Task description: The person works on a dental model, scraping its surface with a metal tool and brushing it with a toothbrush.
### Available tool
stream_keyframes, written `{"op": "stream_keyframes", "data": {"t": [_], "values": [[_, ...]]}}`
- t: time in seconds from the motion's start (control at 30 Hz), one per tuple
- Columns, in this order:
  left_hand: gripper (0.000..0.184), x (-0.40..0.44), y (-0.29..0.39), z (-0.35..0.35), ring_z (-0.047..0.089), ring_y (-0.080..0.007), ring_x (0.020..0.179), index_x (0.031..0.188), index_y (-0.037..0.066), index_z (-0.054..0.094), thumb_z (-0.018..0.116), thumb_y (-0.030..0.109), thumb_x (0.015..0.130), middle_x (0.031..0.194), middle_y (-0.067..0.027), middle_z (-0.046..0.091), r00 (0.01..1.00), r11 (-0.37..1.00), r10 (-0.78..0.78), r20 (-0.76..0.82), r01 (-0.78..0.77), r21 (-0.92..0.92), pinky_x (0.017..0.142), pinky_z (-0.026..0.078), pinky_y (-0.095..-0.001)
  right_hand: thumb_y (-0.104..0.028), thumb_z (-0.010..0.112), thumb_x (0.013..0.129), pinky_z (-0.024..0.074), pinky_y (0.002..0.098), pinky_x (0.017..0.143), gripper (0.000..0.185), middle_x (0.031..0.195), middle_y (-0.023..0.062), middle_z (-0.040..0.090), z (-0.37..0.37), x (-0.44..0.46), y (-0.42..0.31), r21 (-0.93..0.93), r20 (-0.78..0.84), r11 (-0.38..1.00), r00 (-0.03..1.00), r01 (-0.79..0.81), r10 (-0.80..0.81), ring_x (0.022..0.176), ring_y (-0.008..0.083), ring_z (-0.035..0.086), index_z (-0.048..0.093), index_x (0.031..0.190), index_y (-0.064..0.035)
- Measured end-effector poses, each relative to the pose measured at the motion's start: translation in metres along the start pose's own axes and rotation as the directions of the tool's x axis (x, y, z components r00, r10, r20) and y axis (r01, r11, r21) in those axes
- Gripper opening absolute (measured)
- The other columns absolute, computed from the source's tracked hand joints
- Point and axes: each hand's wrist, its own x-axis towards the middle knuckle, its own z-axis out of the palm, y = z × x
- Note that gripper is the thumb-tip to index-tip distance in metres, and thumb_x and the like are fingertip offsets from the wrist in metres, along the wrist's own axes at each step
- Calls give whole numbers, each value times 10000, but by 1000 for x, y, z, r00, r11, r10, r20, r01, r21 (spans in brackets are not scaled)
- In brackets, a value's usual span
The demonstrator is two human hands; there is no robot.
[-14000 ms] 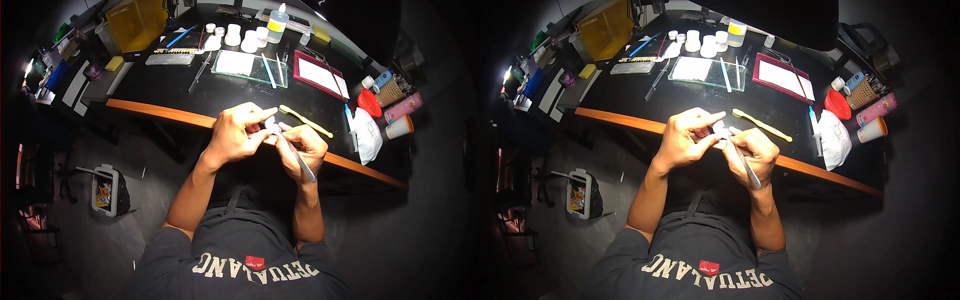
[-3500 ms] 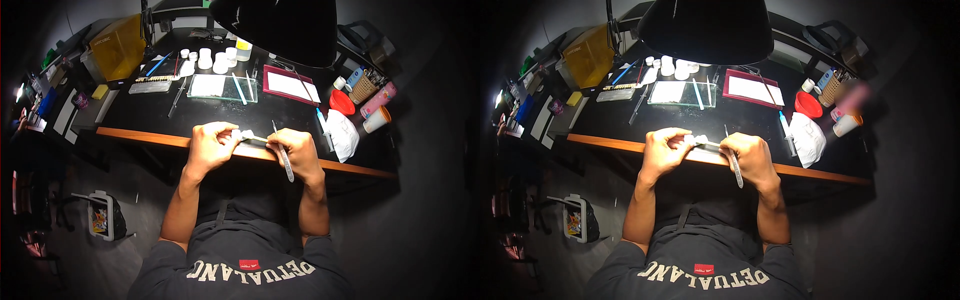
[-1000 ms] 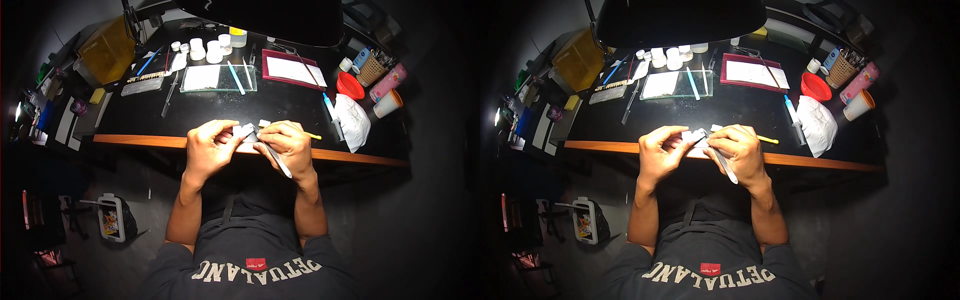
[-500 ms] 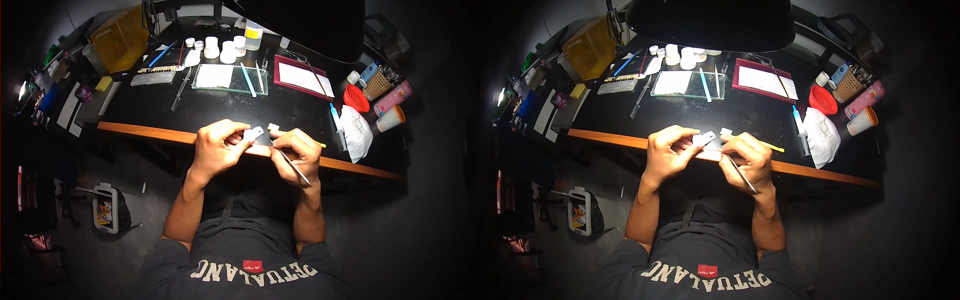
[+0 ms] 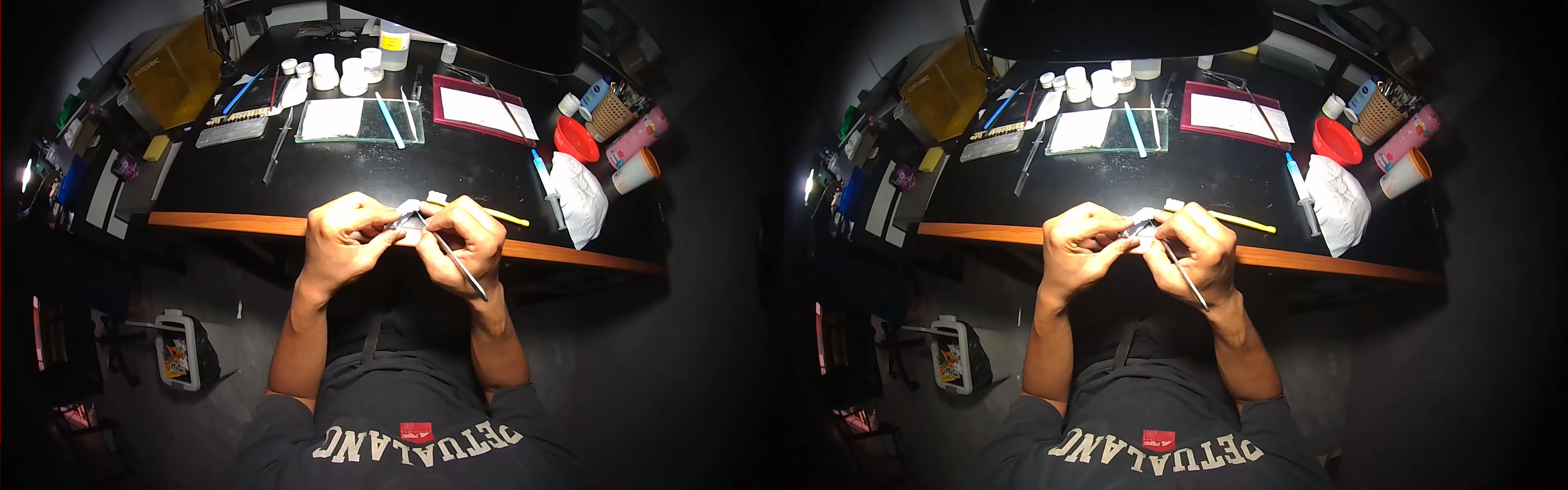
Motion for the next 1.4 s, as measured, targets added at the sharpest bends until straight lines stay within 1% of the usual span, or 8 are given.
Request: {"op": "stream_keyframes", "data": {"t": [0.07, 0.37, 0.47, 0.67, 0.93, 1.03, 1.13, 1.4], "values": [[241, -1, -1, 1, 754, -106, 748, 1013, -11, 856, 932, -59, 790, 930, -90, 784, 1000, 999, -17, -1, 17, -30, 649, 606, -235, -64, 880, 757, 617, 375, 747, 183, 753, 105, 700, 0, -2, 0, -29, 7, 999, 1000, -23, 24, 767, 291, 792, 703, 780, -26], [236, -2, -5, 2, 768, -121, 773, 1012, -21, 855, 916, -99, 797, 958, -92, 772, 999, 997, -32, 10, 32, -68, 663, 623, -232, -90, 878, 732, 581, 370, 714, 175, 839, 138, 767, 6, -5, 6, -62, -37, 998, 999, -13, 10, 808, 312, 793, 718, 778, -37], [242, -2, -7, 2, 763, -115, 769, 1017, -17, 858, 919, -96, 796, 955, -90, 771, 999, 996, -34, 12, 35, -78, 657, 619, -228, 3, 874, 761, 689, 391, 807, 188, 737, 111, 683, 5, -2, 3, -57, -14, 998, 1000, 22, -23, 708, 230, 767, 688, 764, 29], [280, 0, 0, 0, 717, -76, 716, 1042, -13, 855, 940, -54, 779, 912, -76, 770, 1000, 999, -12, 1, 12, -38, 617, 570, -211, -31, 894, 758, 688, 395, 808, 222, 725, 102, 667, 1, -3, 4, -21, 11, 1000, 1000, -19, 19, 755, 247, 794, 678, 760, 21], [391, 4, 5, -1, 717, -69, 758, 1157, -2, 825, 945, -18, 785, 949, -73, 777, 998, 998, -58, -17, 58, 6, 687, 590, -219, 32, 764, 732, 684, 386, 834, 108, 734, 105, 656, -7, 2, 1, 49, 59, 999, 998, -15, 12, 687, 224, 745, 665, 775, 20], [333, 5, 5, -2, 750, -95, 804, 1122, -14, 827, 918, -46, 804, 985, -86, 783, 998, 998, -60, -16, 61, 31, 710, 622, -231, 36, 749, 731, 684, 385, 842, 98, 736, 106, 655, -9, 1, 2, 65, 72, 997, 997, -41, 36, 698, 224, 750, 664, 777, 21], [270, 2, 6, 1, 784, -132, 880, 1086, -25, 832, 879, -82, 826, 1010, -106, 790, 996, 993, -92, -15, 91, -79, 737, 651, -248, 33, 753, 732, 678, 373, 819, 100, 750, 111, 668, -9, 0, 4, 74, 73, 997, 997, -39, 33, 710, 223, 758, 668, 782, 22], [216, 3, -1, 2, 801, -186, 932, 1017, -18, 853, 838, -121, 827, 1045, -144, 804, 999, 1000, 24, -32, -23, 13, 791, 661, -280, 24, 768, 758, 635, 318, 724, 93, 804, 125, 717, -14, -1, 2, 68, 96, 987, 986, -145, 138, 805, 236, 810, 690, 808, 33]]}}
